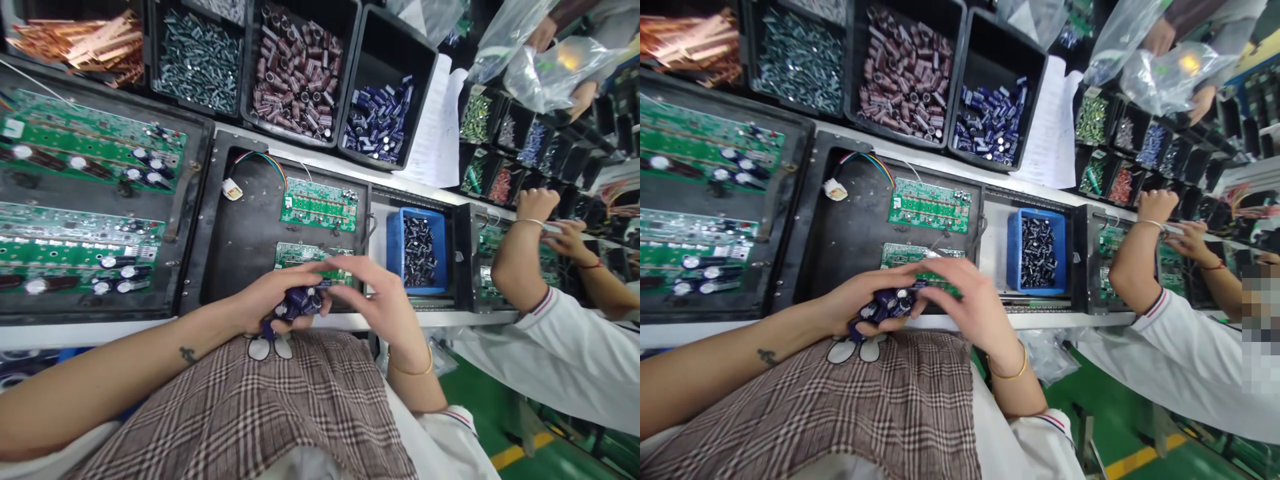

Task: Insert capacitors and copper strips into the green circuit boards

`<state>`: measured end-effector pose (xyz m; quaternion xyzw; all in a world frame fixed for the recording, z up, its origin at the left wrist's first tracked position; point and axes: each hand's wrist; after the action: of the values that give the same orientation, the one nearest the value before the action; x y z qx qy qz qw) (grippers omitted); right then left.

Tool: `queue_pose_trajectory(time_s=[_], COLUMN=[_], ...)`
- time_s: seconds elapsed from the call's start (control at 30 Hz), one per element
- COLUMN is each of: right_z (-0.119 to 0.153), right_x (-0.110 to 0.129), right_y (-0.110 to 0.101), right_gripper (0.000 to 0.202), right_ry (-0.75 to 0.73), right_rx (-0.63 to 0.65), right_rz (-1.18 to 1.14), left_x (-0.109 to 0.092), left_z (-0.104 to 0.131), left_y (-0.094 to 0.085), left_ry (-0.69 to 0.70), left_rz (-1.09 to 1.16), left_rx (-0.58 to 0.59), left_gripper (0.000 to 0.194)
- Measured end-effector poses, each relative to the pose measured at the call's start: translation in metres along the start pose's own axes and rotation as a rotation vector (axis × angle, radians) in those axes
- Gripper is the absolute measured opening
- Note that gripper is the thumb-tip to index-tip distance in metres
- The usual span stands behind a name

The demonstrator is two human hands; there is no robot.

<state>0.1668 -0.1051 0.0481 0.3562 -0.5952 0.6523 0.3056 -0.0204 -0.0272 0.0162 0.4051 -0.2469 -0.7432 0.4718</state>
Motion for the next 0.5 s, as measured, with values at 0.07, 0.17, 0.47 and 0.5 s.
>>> queue_pose_trajectory(time_s=[0.07, 0.17, 0.47, 0.5], right_z=[-0.002, -0.009, -0.069, -0.073], right_x=[0.014, 0.016, -0.071, -0.079], right_y=[0.000, -0.005, -0.026, -0.025], right_gripper=[0.034, 0.036, 0.016, 0.015], right_ry=[-0.038, -0.048, 0.097, 0.087], right_rx=[0.168, 0.232, -0.248, -0.240], right_rz=[0.019, 0.174, 0.054, 0.038], left_x=[0.001, 0.003, 0.009, 0.007], left_z=[0.002, 0.003, -0.003, -0.004], left_y=[0.004, 0.004, -0.007, -0.006], left_ry=[-0.028, -0.093, -0.140, -0.130], left_rz=[-0.047, 0.074, 0.257, 0.243], left_rx=[-0.058, -0.085, -0.167, -0.180], left_gripper=[0.051, 0.037, 0.024, 0.023])
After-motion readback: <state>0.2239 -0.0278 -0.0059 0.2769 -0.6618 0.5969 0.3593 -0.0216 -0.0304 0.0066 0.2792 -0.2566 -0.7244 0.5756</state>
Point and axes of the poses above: each hand's wrist, its own z-axis away from the middle knuckle, its own y-axis out of the palm, x = y × z, and after that the axes turned 8 degrees about -z, right-handed
